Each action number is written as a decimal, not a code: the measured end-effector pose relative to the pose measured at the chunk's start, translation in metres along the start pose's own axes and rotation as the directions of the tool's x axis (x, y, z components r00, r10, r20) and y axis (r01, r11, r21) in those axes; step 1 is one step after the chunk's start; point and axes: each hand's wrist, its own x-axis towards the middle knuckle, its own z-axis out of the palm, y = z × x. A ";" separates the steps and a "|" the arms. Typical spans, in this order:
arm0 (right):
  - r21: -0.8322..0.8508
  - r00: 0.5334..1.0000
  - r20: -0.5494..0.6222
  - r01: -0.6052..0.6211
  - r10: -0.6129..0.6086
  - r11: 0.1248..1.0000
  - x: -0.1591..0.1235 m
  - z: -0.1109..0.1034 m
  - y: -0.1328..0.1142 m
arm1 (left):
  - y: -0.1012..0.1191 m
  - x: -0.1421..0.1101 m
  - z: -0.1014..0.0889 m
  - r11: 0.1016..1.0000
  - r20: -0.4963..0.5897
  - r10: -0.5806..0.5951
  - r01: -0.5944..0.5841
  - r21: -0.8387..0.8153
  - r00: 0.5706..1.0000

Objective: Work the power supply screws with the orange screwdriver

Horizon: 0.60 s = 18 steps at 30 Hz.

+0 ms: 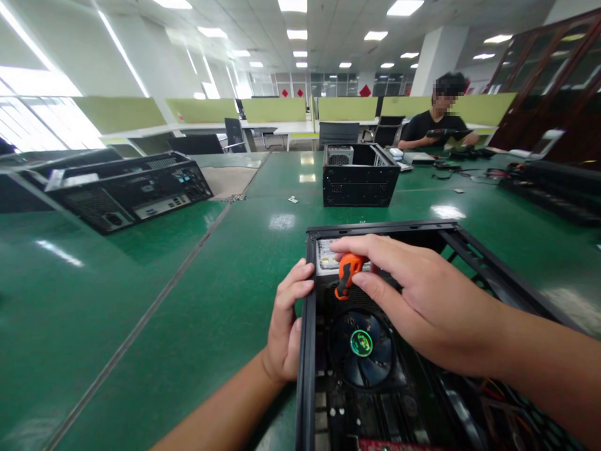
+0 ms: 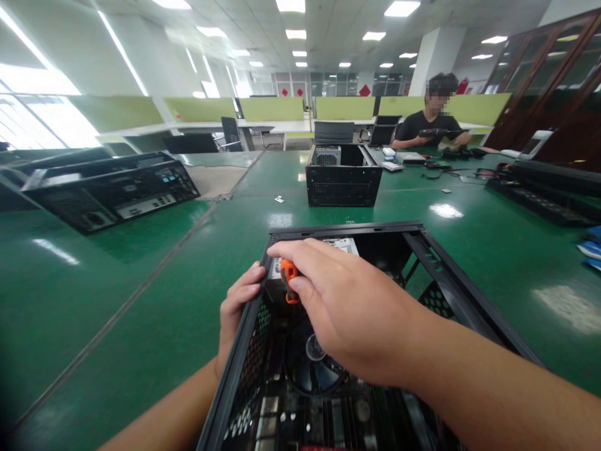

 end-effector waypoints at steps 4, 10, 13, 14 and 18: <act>0.019 1.000 0.009 -0.011 0.011 1.000 0.002 0.000 -0.001 | 0.001 0.001 0.000 1.000 -0.004 0.006 -0.006 0.001 1.000; 0.047 0.997 -0.024 -0.078 0.079 0.996 0.005 0.000 -0.004 | 0.003 0.008 -0.001 0.999 0.002 0.037 -0.037 0.016 0.999; 0.115 0.995 0.004 -0.104 0.104 0.988 0.006 0.000 -0.005 | 0.001 0.004 -0.001 0.999 0.010 0.036 -0.036 0.017 0.999; 0.152 0.994 0.032 -0.112 0.109 0.982 0.007 -0.001 -0.005 | 0.000 0.002 0.000 0.999 0.006 0.029 -0.029 0.016 1.000; 0.228 0.985 0.117 -0.149 0.125 0.962 0.008 -0.002 -0.005 | -0.002 -0.002 0.000 1.000 -0.013 0.000 0.000 0.003 1.000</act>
